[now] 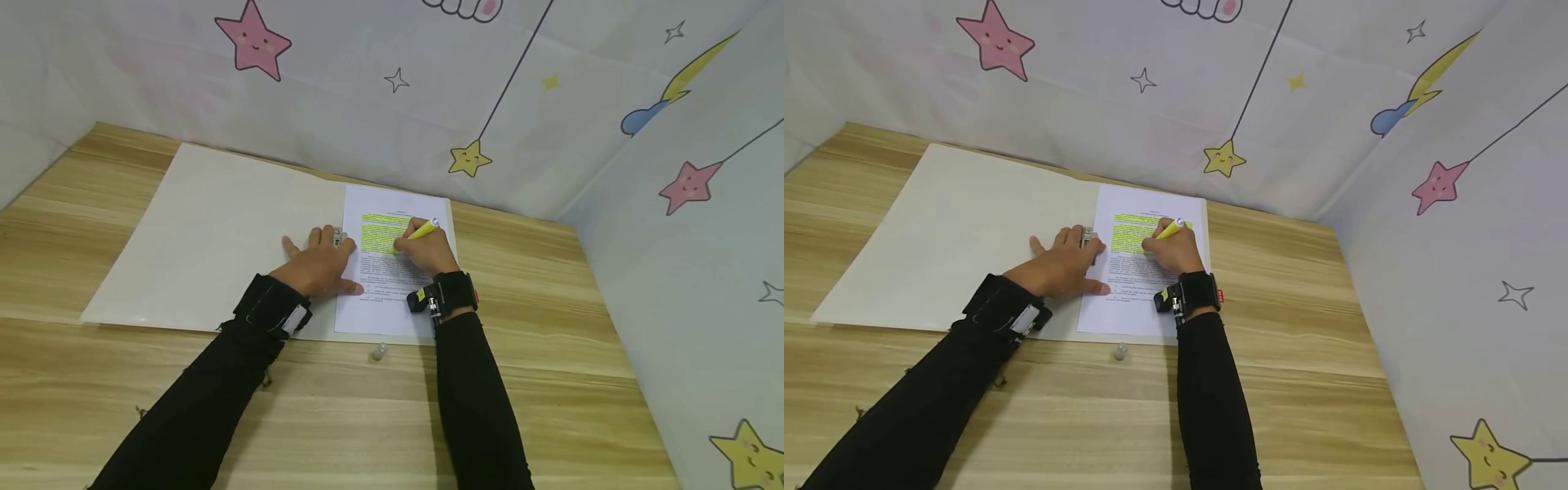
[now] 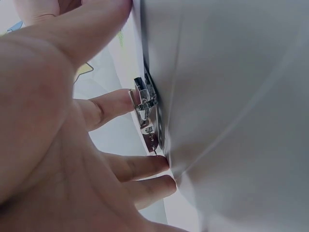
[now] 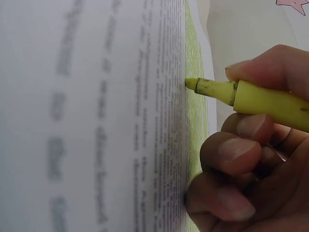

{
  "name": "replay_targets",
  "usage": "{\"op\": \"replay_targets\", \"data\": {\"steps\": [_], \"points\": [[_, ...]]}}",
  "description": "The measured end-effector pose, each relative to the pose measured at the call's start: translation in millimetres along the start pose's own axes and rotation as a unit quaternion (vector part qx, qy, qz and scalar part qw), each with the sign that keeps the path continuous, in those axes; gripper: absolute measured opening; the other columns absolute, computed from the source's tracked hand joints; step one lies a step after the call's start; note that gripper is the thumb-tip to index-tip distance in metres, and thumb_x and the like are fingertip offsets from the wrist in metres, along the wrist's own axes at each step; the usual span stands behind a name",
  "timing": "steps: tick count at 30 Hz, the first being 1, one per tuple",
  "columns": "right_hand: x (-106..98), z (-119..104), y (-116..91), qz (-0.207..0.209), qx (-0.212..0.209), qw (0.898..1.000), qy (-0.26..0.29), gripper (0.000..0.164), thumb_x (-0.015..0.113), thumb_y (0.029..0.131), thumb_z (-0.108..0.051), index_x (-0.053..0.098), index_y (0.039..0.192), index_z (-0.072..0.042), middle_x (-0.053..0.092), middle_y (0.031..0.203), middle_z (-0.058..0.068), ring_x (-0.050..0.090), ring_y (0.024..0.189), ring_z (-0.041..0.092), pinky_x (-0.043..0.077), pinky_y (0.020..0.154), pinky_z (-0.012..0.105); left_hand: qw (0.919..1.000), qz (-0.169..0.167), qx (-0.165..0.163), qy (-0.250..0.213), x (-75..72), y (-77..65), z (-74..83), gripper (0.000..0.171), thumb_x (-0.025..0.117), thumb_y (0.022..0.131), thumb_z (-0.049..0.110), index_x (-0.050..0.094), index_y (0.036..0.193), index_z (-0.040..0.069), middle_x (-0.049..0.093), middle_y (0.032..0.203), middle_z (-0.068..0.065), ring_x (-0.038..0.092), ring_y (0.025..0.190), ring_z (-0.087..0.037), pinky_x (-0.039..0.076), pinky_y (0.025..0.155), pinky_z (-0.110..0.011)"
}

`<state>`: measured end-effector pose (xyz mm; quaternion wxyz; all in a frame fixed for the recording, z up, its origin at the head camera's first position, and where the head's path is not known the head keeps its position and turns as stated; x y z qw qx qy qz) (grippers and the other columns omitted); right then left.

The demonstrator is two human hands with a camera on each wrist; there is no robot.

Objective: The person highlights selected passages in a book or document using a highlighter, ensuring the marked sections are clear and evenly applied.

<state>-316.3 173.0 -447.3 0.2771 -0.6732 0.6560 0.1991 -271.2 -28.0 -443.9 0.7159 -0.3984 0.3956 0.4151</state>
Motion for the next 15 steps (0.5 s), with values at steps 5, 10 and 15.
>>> {"op": "replay_targets", "data": {"steps": [5,10,15], "points": [[-2.4,2.5,0.1,-0.006,0.003,1.000,-0.008,0.025,0.076,0.078,-0.013,0.054,0.066,-0.014,0.053,0.070,0.000,0.047,0.062,0.016,0.034,0.052,0.027,1.0000,0.002,-0.002,0.002,-0.4,-1.2,1.4,0.080,0.079,0.082,0.047,0.045,0.144,0.009,0.031,0.148,-0.031,0.027,0.137,-0.048,0.010,0.103,-0.086],[-4.2,5.0,1.6,0.002,0.007,1.000,-0.010,0.025,0.074,0.078,-0.012,0.053,0.066,-0.014,0.055,0.074,0.001,0.049,0.065,0.017,0.034,0.054,0.028,1.0000,0.004,-0.006,0.003,1.2,0.0,1.9,0.080,0.079,0.082,0.047,0.045,0.144,0.010,0.029,0.149,-0.030,0.026,0.137,-0.048,0.011,0.104,-0.085],[-6.0,6.9,2.5,0.001,0.006,1.000,-0.015,0.024,0.073,0.078,-0.012,0.052,0.066,-0.014,0.057,0.078,0.003,0.051,0.068,0.019,0.035,0.055,0.029,1.0000,0.004,-0.004,0.003,1.6,0.6,2.2,0.080,0.078,0.082,0.047,0.045,0.144,0.009,0.029,0.149,-0.031,0.026,0.136,-0.049,0.010,0.103,-0.086]]}}
Point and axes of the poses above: each hand's wrist, its own y-axis towards the middle knuckle, its own x-axis out of the palm, z = x × y, the point moved 1 cm from there along y, towards the middle knuckle
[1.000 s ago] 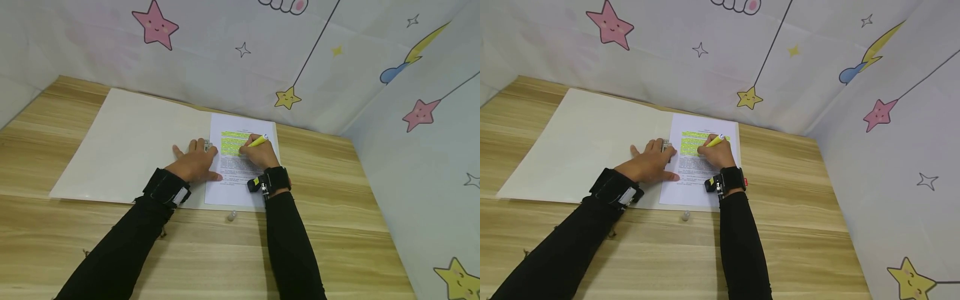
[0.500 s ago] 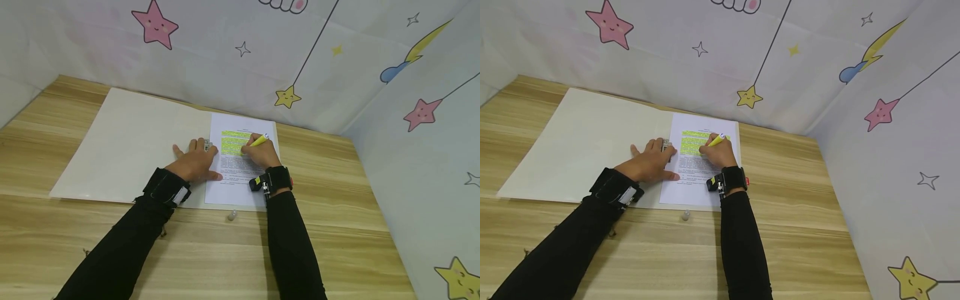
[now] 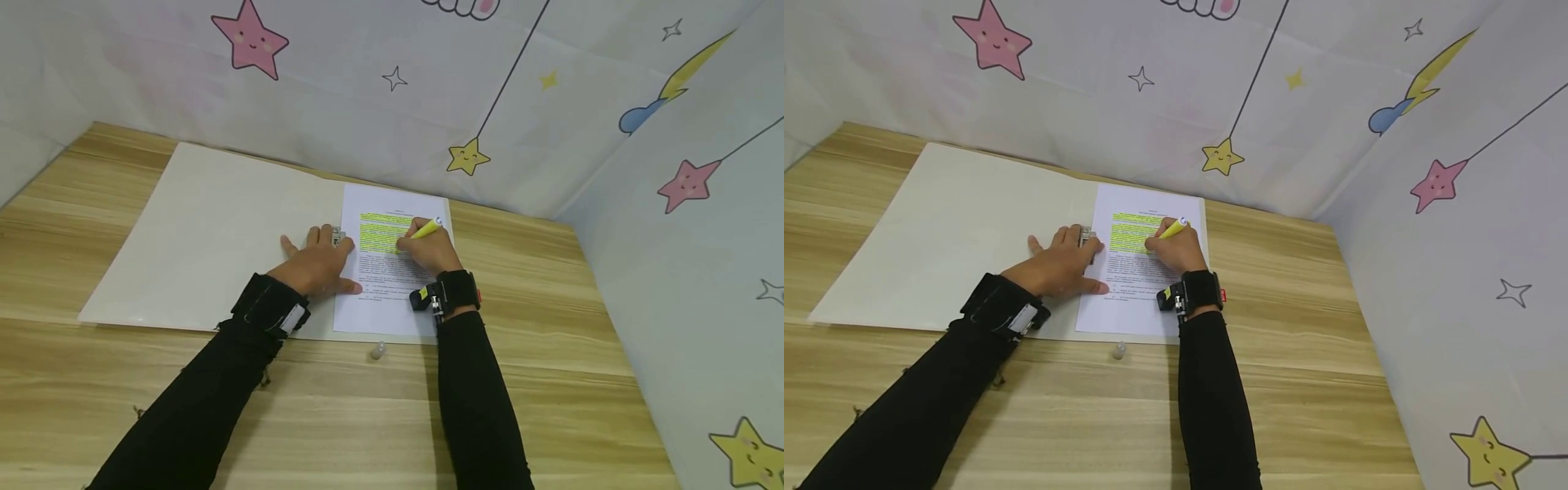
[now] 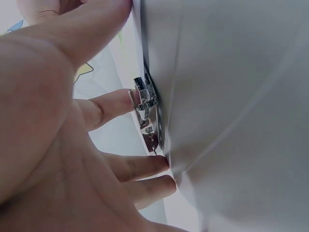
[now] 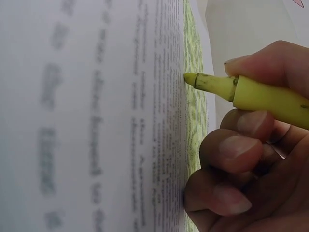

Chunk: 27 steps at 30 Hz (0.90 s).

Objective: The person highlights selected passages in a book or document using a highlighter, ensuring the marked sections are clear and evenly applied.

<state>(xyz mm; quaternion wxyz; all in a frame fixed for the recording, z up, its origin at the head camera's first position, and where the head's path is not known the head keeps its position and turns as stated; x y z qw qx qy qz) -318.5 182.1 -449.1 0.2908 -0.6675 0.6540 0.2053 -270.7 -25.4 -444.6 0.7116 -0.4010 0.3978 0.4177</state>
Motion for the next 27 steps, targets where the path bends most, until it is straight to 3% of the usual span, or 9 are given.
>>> {"op": "replay_targets", "data": {"steps": [7,14,27], "points": [[-2.7,1.0,2.1,-0.013,0.007,1.000,0.011,0.027,0.076,0.078,-0.012,0.053,0.065,-0.013,0.048,0.067,-0.001,0.044,0.059,0.015,0.032,0.050,0.027,1.0000,0.001,0.001,-0.004,0.5,0.4,-1.2,0.080,0.079,0.082,0.046,0.045,0.144,0.009,0.027,0.150,-0.031,0.025,0.137,-0.049,0.008,0.102,-0.087],[-5.4,1.7,1.2,-0.002,0.011,1.000,0.002,0.025,0.073,0.078,-0.010,0.052,0.066,-0.013,0.053,0.076,0.001,0.049,0.067,0.018,0.033,0.054,0.028,0.9999,0.007,0.002,-0.007,1.1,0.4,0.0,0.079,0.080,0.081,0.045,0.046,0.143,0.008,0.029,0.148,-0.032,0.027,0.136,-0.049,0.008,0.102,-0.087],[-10.0,5.9,2.9,-0.011,0.002,1.000,-0.003,0.026,0.073,0.080,-0.009,0.053,0.065,-0.012,0.049,0.072,0.000,0.045,0.061,0.016,0.031,0.050,0.026,1.0000,0.008,0.003,-0.003,1.7,-0.1,1.4,0.079,0.079,0.081,0.046,0.046,0.143,0.008,0.031,0.146,-0.031,0.028,0.135,-0.048,0.009,0.102,-0.087]]}}
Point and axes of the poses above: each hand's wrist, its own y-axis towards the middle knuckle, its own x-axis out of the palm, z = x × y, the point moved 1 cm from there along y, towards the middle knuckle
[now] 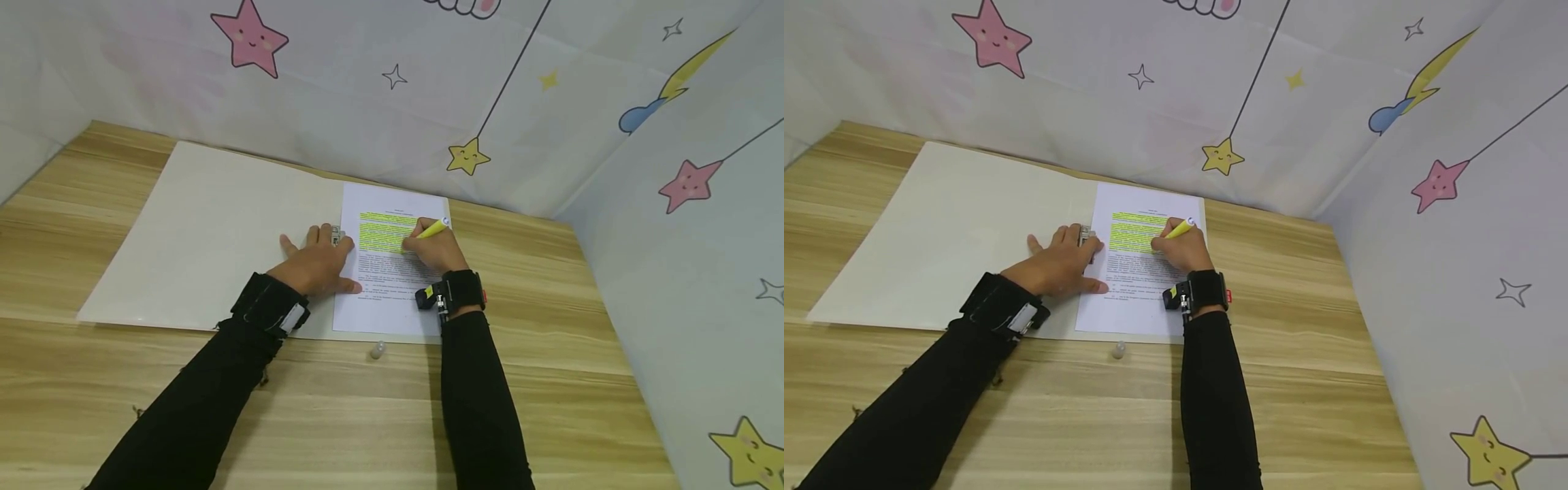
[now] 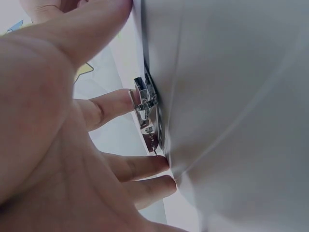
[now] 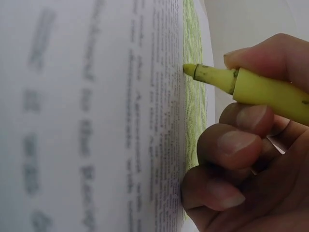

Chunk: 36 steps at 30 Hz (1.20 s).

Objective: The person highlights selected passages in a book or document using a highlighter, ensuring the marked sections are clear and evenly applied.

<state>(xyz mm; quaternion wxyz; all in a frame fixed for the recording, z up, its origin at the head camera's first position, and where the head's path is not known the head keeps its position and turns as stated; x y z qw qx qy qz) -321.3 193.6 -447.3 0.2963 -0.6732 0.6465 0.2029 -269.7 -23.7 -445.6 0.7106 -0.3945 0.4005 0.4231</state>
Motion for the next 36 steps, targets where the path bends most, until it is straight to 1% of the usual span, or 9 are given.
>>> {"op": "replay_targets", "data": {"steps": [4,7,11,18,24,27,36], "points": [[-1.5,0.5,0.7,0.006,0.000,1.000,-0.008,0.026,0.072,0.080,-0.008,0.051,0.064,-0.013,0.052,0.074,0.001,0.046,0.062,0.017,0.031,0.051,0.026,1.0000,0.000,-0.001,-0.002,-0.1,0.5,-0.3,0.079,0.079,0.081,0.046,0.046,0.143,0.008,0.031,0.146,-0.031,0.028,0.135,-0.048,0.009,0.102,-0.087],[-1.9,1.5,1.5,0.001,-0.006,1.000,-0.010,0.026,0.073,0.080,-0.009,0.052,0.064,-0.013,0.050,0.072,0.000,0.045,0.061,0.016,0.030,0.050,0.026,1.0000,-0.001,-0.003,-0.004,0.3,0.9,-1.0,0.080,0.079,0.081,0.046,0.046,0.143,0.009,0.030,0.148,-0.031,0.027,0.136,-0.048,0.008,0.102,-0.086],[-2.6,3.8,2.2,-0.007,-0.013,1.000,-0.003,0.026,0.074,0.080,-0.009,0.053,0.065,-0.012,0.046,0.068,-0.001,0.042,0.058,0.014,0.030,0.049,0.026,1.0000,-0.001,-0.004,-0.006,1.1,1.3,-1.9,0.080,0.079,0.081,0.045,0.046,0.144,0.009,0.029,0.149,-0.031,0.025,0.137,-0.049,0.007,0.102,-0.086],[-5.6,6.3,1.6,0.005,-0.008,1.000,0.009,0.025,0.073,0.078,-0.006,0.052,0.065,-0.011,0.049,0.071,0.000,0.045,0.061,0.016,0.030,0.050,0.026,1.0000,0.004,-0.002,-0.007,1.8,1.7,-1.4,0.081,0.080,0.080,0.046,0.046,0.144,0.009,0.031,0.147,-0.031,0.028,0.135,-0.048,0.008,0.102,-0.087],[-6.3,8.0,1.7,0.005,-0.009,1.000,0.021,0.026,0.074,0.077,-0.004,0.053,0.064,-0.011,0.050,0.072,0.000,0.047,0.064,0.016,0.031,0.051,0.026,1.0000,0.005,0.001,-0.006,2.8,1.5,-1.4,0.078,0.079,0.081,0.045,0.047,0.142,0.008,0.031,0.146,-0.031,0.028,0.135,-0.048,0.009,0.101,-0.087],[-6.6,8.7,1.9,0.001,-0.009,1.000,0.028,0.027,0.074,0.078,-0.004,0.053,0.064,-0.012,0.048,0.071,0.000,0.045,0.063,0.016,0.030,0.051,0.027,1.0000,0.006,0.001,-0.006,2.9,1.7,-1.7,0.078,0.079,0.081,0.045,0.047,0.141,0.008,0.031,0.146,-0.031,0.028,0.135,-0.048,0.009,0.101,-0.087],[-9.9,9.0,1.9,0.004,0.000,1.000,0.012,0.026,0.072,0.079,-0.005,0.052,0.065,-0.012,0.048,0.073,0.001,0.044,0.062,0.017,0.030,0.052,0.028,1.0000,0.000,-0.002,-0.007,2.3,2.1,-1.9,0.077,0.079,0.082,0.045,0.046,0.142,0.008,0.029,0.148,-0.031,0.026,0.137,-0.048,0.008,0.102,-0.087]]}}
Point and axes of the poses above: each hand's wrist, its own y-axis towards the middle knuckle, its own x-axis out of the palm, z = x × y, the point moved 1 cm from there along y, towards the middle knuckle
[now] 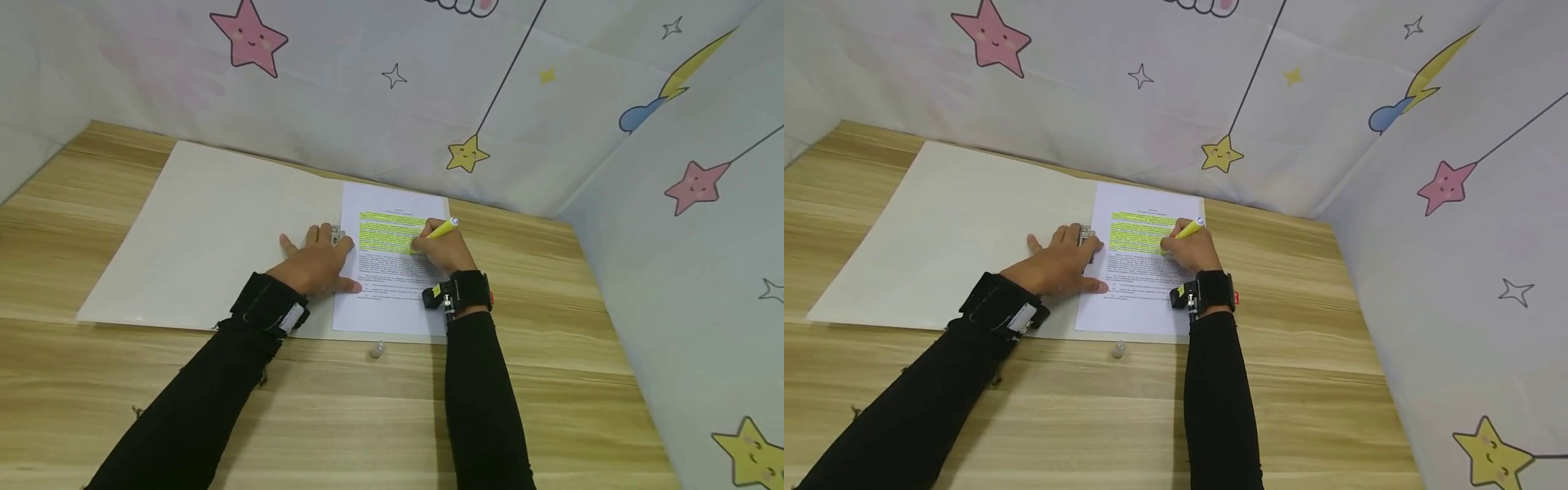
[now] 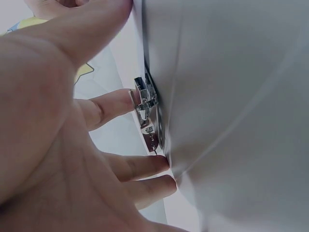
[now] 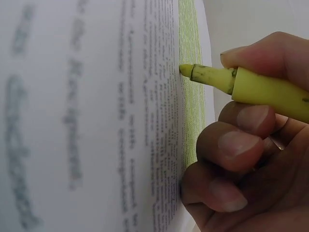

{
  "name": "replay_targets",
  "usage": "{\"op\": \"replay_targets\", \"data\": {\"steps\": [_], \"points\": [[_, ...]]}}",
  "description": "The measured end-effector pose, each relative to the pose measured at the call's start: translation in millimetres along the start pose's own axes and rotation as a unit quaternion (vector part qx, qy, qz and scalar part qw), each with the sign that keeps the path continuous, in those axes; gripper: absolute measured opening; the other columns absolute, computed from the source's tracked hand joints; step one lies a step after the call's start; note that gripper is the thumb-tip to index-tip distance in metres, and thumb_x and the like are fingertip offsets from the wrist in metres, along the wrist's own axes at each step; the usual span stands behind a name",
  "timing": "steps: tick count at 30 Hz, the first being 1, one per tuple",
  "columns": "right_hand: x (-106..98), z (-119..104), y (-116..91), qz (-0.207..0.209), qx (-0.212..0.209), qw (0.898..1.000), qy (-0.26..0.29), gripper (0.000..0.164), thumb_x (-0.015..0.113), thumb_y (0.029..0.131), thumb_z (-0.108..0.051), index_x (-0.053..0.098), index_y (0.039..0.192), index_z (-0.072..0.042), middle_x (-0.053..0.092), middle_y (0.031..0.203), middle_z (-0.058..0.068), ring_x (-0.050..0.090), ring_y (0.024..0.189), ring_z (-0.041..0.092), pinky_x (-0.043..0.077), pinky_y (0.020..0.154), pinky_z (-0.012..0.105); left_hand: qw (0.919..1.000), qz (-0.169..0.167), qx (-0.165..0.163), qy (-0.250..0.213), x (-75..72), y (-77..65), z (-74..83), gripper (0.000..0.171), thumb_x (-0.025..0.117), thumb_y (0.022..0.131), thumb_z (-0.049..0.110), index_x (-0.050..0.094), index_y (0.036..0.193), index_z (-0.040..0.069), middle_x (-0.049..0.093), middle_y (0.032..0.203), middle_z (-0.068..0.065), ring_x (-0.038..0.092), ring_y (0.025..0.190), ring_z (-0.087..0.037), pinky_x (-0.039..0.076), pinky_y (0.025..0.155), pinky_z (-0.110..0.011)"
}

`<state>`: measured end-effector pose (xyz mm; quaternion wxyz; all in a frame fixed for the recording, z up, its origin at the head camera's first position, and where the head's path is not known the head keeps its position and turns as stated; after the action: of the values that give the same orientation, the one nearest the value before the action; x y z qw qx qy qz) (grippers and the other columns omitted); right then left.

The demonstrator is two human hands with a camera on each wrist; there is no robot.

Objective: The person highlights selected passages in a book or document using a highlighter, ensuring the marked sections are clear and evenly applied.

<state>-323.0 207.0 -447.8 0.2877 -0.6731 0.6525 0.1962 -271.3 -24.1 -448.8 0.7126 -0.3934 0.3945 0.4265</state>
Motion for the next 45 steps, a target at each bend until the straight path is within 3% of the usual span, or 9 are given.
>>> {"op": "replay_targets", "data": {"steps": [24,45], "points": [[-9.4,6.4,-0.2,-0.009,0.007,1.000,0.000,0.027,0.074,0.079,-0.007,0.052,0.064,-0.012,0.043,0.067,-0.002,0.040,0.057,0.016,0.027,0.049,0.027,1.0000,0.001,-0.004,-0.002,0.8,-3.2,3.1,0.077,0.079,0.082,0.045,0.046,0.142,0.008,0.030,0.146,-0.031,0.027,0.134,-0.048,0.008,0.102,-0.087],[-18.4,10.0,-3.2,-0.006,0.022,1.000,-0.016,0.028,0.072,0.082,-0.006,0.049,0.066,-0.011,0.043,0.074,0.001,0.044,0.069,0.019,0.029,0.055,0.028,1.0000,0.000,-0.001,-0.002,0.7,-4.4,2.9,0.076,0.079,0.082,0.045,0.047,0.141,0.009,0.030,0.146,-0.032,0.027,0.134,-0.048,0.008,0.101,-0.087]]}}
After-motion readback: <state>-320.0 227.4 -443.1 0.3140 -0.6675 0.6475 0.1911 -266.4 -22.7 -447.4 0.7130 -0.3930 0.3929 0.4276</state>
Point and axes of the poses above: each hand's wrist, its own y-axis towards the middle knuckle, its own x-axis out of the palm, z = x × y, the point moved 1 cm from there along y, towards the middle knuckle
